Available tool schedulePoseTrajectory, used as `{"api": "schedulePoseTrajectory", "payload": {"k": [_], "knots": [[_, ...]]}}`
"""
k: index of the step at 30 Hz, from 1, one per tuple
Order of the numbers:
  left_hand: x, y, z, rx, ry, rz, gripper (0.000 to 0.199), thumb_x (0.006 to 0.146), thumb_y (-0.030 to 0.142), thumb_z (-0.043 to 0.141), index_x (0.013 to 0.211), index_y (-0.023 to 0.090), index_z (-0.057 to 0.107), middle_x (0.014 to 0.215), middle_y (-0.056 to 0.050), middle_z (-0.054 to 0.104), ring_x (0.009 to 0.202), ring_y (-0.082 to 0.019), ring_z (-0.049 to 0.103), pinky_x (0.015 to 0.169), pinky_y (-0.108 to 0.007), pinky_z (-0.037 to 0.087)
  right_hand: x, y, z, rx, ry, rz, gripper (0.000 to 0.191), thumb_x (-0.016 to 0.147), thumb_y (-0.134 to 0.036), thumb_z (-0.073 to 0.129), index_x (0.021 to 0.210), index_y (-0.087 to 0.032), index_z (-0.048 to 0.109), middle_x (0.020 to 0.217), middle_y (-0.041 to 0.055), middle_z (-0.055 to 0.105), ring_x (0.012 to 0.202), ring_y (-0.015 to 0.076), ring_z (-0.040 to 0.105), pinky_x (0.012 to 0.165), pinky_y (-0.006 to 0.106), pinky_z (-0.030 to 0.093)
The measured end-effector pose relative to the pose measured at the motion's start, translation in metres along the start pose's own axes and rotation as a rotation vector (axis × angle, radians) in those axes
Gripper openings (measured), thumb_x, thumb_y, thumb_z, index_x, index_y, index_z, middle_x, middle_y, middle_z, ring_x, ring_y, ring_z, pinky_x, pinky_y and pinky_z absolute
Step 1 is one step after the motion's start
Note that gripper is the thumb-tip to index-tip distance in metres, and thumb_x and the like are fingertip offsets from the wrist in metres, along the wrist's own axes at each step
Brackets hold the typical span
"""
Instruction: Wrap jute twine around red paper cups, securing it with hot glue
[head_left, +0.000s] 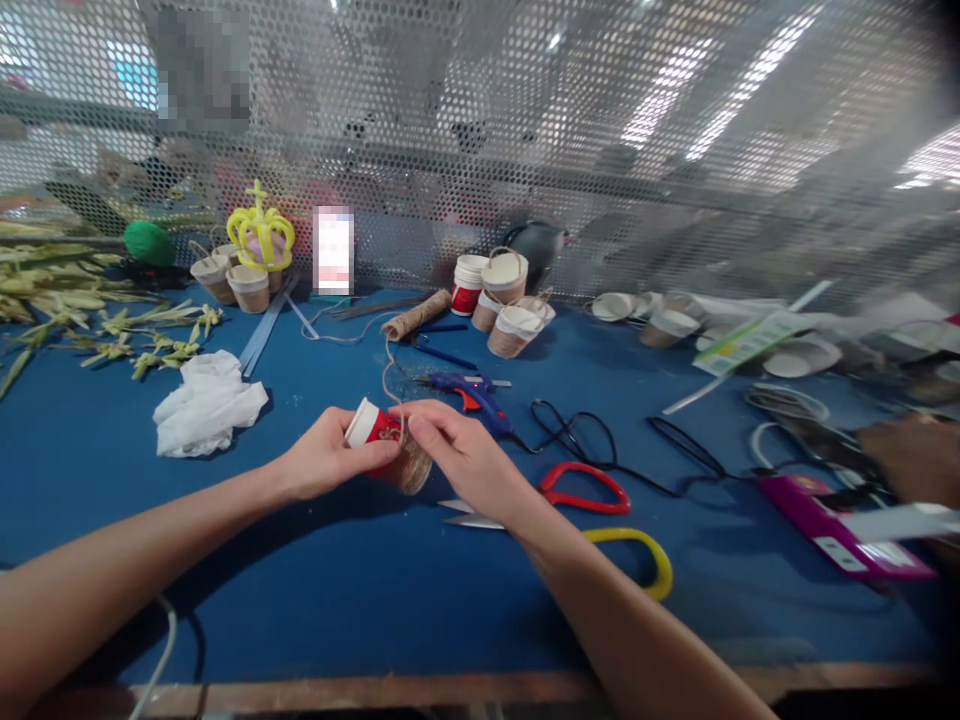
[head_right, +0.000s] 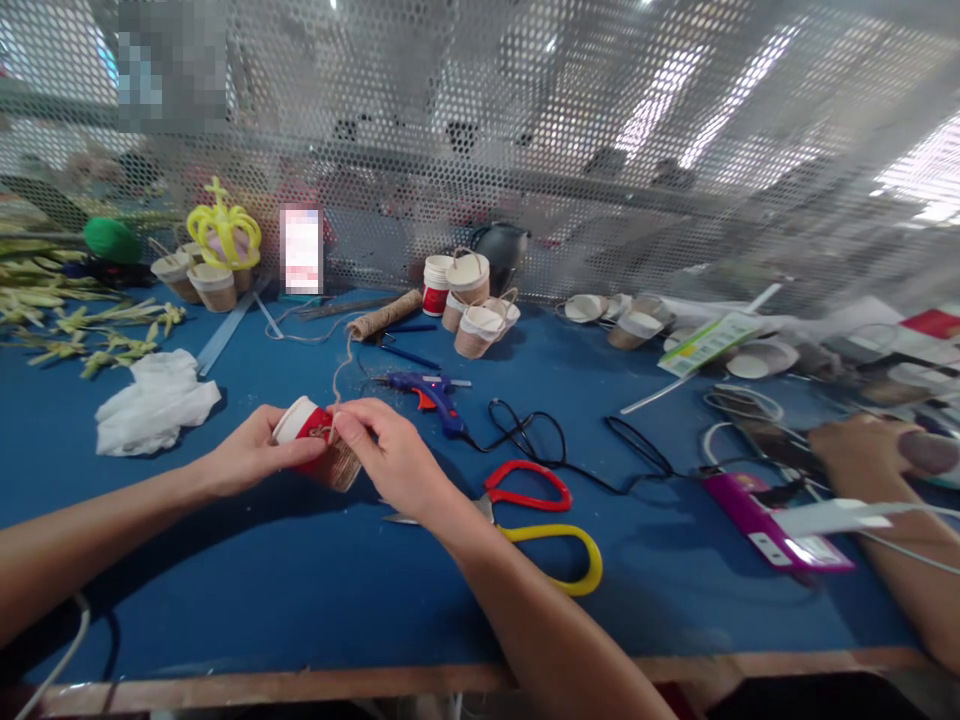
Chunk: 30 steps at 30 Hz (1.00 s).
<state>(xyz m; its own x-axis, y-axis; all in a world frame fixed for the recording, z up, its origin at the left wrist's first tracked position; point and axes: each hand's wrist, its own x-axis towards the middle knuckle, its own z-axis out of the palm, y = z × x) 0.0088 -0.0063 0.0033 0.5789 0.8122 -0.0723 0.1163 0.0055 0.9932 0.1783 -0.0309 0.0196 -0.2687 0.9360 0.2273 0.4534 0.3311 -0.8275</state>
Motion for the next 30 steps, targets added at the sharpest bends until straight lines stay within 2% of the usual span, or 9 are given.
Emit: {"api": "schedulePoseTrajectory", "payload": {"k": [8, 12, 20, 23, 26, 28, 30], "knots": [[-0.002, -0.003, 0.005, 0.084, -0.071, 0.027, 0.034, 0.072, 0.038, 0.052, 0.052, 0.013, 0.04, 0.05, 0.006, 0.029, 0.047, -0.005, 0.023, 0.042, -0.019, 0.019, 0.001, -0.003, 0.011, 0.05, 0.06, -0.087, 0.01, 0.078, -0.018, 0.052, 0.083, -0.017, 0.061, 0.093, 0.0051, 0.061, 0.09, 0.013, 0.055, 0.085, 0.029, 0.041], [-0.003, -0.004, 0.005, 0.104, -0.093, 0.019, 0.036, 0.073, 0.039, 0.049, 0.051, 0.015, 0.037, 0.05, 0.006, 0.027, 0.047, -0.005, 0.021, 0.042, -0.02, 0.017, 0.003, -0.002, 0.01, 0.059, 0.038, -0.017, 0.007, 0.075, -0.019, 0.055, 0.081, -0.018, 0.057, 0.086, 0.0027, 0.06, 0.082, 0.0132, 0.056, 0.079, 0.029, 0.043], [-0.004, -0.004, 0.004, 0.153, -0.198, 0.016, 0.032, 0.073, 0.036, 0.048, 0.052, 0.015, 0.037, 0.051, 0.006, 0.03, 0.048, -0.005, 0.024, 0.043, -0.019, 0.02, 0.007, -0.009, 0.005, 0.133, -0.128, 0.139, 0.015, 0.069, -0.018, 0.058, 0.083, -0.015, 0.053, 0.083, 0.0029, 0.059, 0.076, 0.0127, 0.056, 0.069, 0.027, 0.046], [-0.004, -0.004, 0.004, 0.164, -0.166, -0.005, 0.033, 0.073, 0.036, 0.045, 0.05, 0.016, 0.032, 0.048, 0.007, 0.027, 0.046, -0.005, 0.022, 0.041, -0.019, 0.018, 0.006, -0.018, 0.005, 0.037, -0.13, 0.131, 0.013, 0.07, -0.016, 0.056, 0.083, -0.016, 0.054, 0.085, 0.0029, 0.06, 0.077, 0.0126, 0.056, 0.07, 0.027, 0.046], [-0.004, -0.004, 0.004, 0.171, -0.135, -0.008, 0.031, 0.072, 0.036, 0.045, 0.051, 0.016, 0.035, 0.049, 0.007, 0.028, 0.047, -0.006, 0.023, 0.043, -0.019, 0.02, 0.007, -0.024, -0.001, -0.096, -0.102, 0.089, 0.013, 0.072, -0.016, 0.055, 0.084, -0.016, 0.056, 0.087, 0.0037, 0.061, 0.08, 0.0133, 0.056, 0.072, 0.027, 0.045], [-0.003, -0.003, 0.003, 0.176, -0.098, -0.01, 0.029, 0.071, 0.035, 0.046, 0.051, 0.015, 0.037, 0.05, 0.006, 0.03, 0.048, -0.006, 0.025, 0.044, -0.02, 0.022, 0.009, -0.02, -0.012, -0.215, -0.052, 0.086, 0.012, 0.074, -0.02, 0.054, 0.085, -0.016, 0.056, 0.088, 0.0041, 0.062, 0.08, 0.0135, 0.057, 0.074, 0.027, 0.045], [0.0, -0.003, 0.0, 0.175, -0.061, -0.016, 0.028, 0.07, 0.035, 0.046, 0.052, 0.015, 0.04, 0.05, 0.006, 0.032, 0.048, -0.006, 0.027, 0.046, -0.02, 0.024, 0.013, -0.009, -0.029, -0.404, 0.034, 0.155, 0.014, 0.076, -0.025, 0.052, 0.086, -0.017, 0.057, 0.09, 0.0051, 0.062, 0.081, 0.0147, 0.058, 0.075, 0.028, 0.044]]}}
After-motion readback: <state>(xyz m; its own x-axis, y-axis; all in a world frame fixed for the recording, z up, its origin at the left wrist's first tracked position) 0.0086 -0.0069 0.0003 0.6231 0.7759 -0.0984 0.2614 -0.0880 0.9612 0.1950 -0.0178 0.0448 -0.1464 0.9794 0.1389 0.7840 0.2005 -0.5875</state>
